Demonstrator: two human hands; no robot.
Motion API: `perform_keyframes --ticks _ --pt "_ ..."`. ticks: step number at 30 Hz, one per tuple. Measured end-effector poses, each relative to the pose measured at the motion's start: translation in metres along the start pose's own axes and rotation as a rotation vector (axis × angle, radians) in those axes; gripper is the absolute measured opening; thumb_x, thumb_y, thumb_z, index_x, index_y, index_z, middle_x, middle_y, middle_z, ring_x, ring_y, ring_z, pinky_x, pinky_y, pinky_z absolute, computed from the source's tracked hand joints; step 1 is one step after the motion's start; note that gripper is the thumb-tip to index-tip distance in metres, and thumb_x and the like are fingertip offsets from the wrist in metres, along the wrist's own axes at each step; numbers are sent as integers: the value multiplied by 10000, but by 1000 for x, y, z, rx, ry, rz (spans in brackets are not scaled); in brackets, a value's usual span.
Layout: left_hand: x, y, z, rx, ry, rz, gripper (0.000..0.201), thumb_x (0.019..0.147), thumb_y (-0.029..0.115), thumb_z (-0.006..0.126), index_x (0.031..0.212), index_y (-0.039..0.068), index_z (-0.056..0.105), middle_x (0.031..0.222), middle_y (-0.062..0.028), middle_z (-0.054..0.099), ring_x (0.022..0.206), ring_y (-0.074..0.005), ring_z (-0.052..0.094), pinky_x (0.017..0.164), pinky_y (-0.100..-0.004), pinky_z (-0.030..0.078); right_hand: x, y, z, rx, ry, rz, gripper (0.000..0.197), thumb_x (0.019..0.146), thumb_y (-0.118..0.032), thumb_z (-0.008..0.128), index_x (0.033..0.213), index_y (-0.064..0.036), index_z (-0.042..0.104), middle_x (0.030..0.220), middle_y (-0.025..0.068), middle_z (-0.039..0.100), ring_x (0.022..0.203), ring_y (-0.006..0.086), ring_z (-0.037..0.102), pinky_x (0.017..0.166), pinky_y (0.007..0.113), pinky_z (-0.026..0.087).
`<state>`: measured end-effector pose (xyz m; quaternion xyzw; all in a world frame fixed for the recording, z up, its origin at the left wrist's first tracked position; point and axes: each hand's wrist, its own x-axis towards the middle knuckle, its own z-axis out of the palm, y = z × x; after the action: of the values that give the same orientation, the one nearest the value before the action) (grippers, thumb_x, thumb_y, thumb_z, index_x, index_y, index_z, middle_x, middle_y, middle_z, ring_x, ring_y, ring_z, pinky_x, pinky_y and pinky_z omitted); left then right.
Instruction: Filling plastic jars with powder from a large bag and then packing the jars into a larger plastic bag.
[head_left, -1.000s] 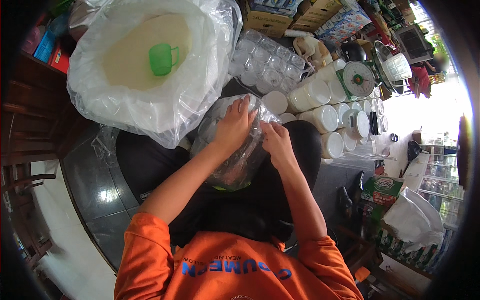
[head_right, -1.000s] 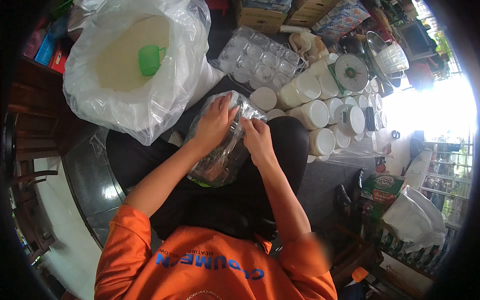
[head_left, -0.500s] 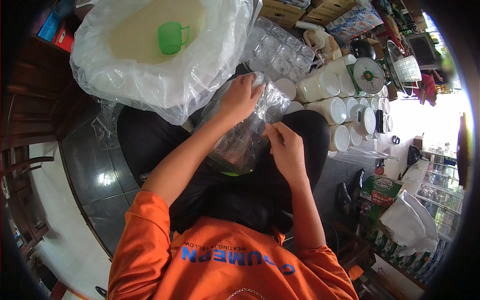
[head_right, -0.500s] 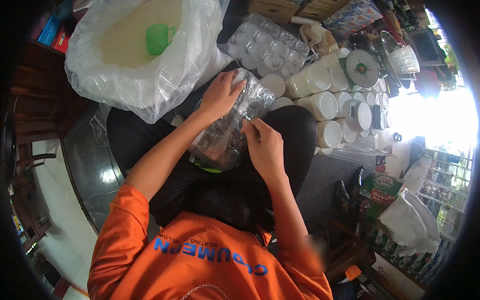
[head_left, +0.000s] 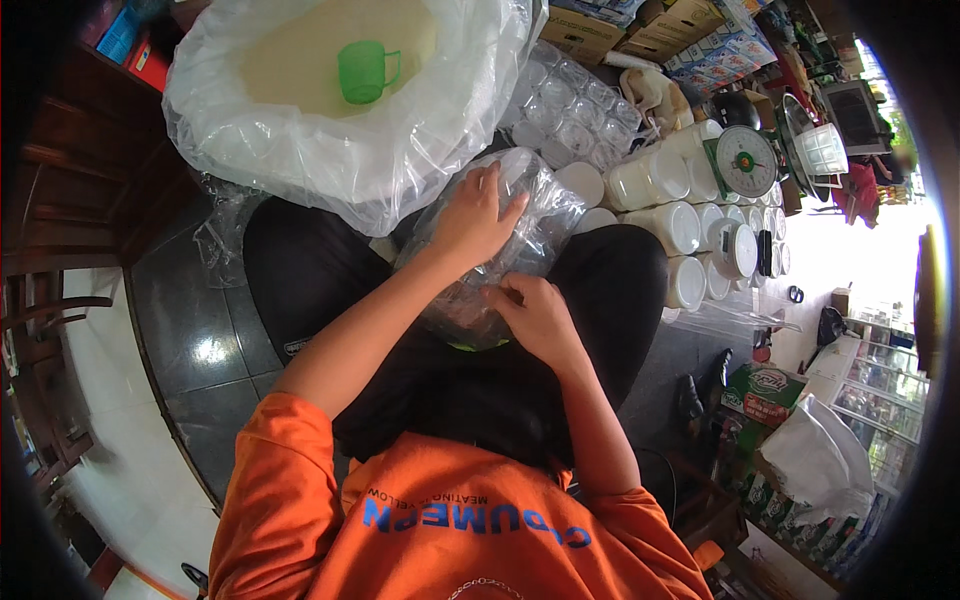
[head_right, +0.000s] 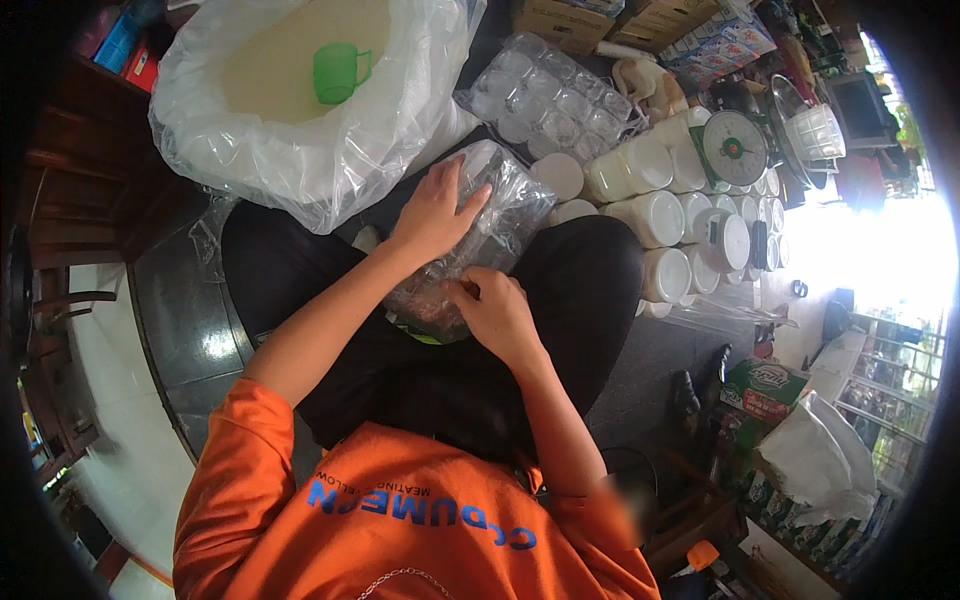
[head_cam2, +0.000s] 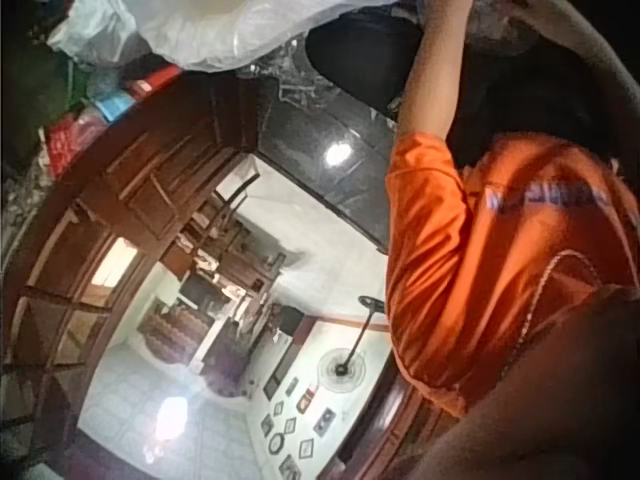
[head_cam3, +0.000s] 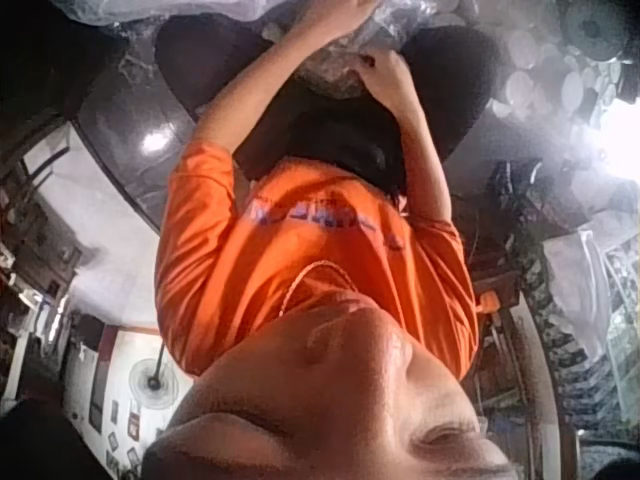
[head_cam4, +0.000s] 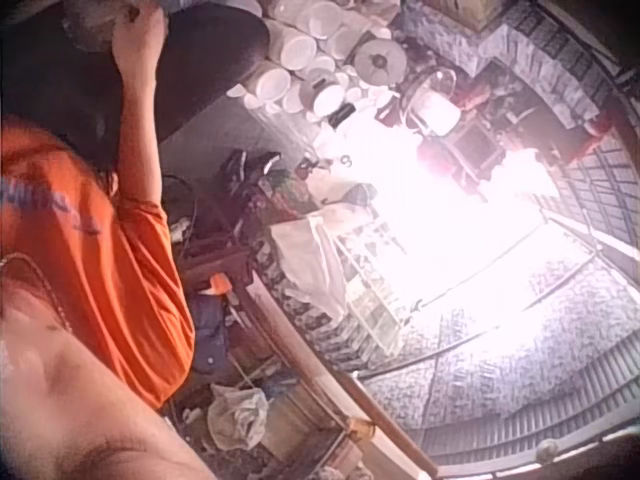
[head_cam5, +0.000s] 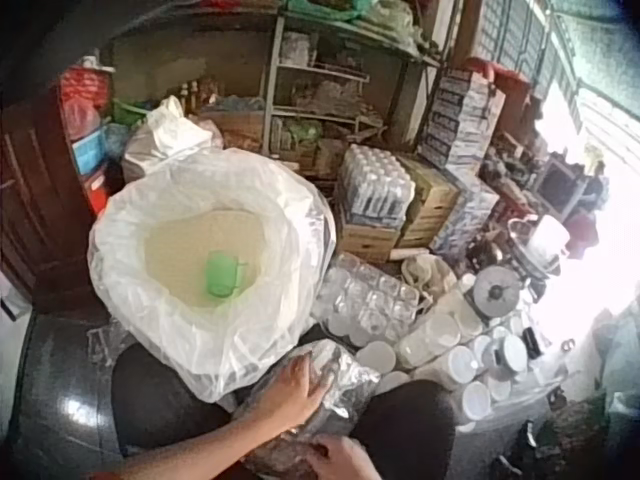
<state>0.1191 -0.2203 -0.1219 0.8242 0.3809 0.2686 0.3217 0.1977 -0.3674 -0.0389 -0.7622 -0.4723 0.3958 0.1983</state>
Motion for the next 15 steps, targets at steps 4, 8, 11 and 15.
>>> perform_keyframes --ticks 4,8,11,15 --pt "-5 4 -8 68 -70 -56 667 1052 460 546 1469 -46 421 1378 -306 553 1222 -489 592 999 -516 532 0 3 4 126 108 -64 298 950 -230 706 857 48 653 730 226 649 675 376 663 647 436 494" --pt "3 9 -4 145 -50 -18 635 1055 444 542 1451 -41 435 1326 -292 585 1138 -478 641 918 -521 569 0 2 6 205 186 -62 239 959 -170 677 862 45 635 723 216 627 633 358 630 610 416 478" --pt "13 8 -2 170 -34 -43 582 1063 429 529 1415 -30 461 1280 -274 604 1092 -464 662 863 -527 582 -2 0 5 128 221 -246 200 955 -135 672 860 31 614 725 197 603 636 365 629 599 423 476" --pt "26 5 0 178 38 -32 535 1076 432 497 1371 -13 488 1191 -261 614 1005 -453 675 765 -532 592 -6 -2 1 -11 235 -519 152 934 -91 670 862 7 579 750 166 588 635 365 625 591 430 495"
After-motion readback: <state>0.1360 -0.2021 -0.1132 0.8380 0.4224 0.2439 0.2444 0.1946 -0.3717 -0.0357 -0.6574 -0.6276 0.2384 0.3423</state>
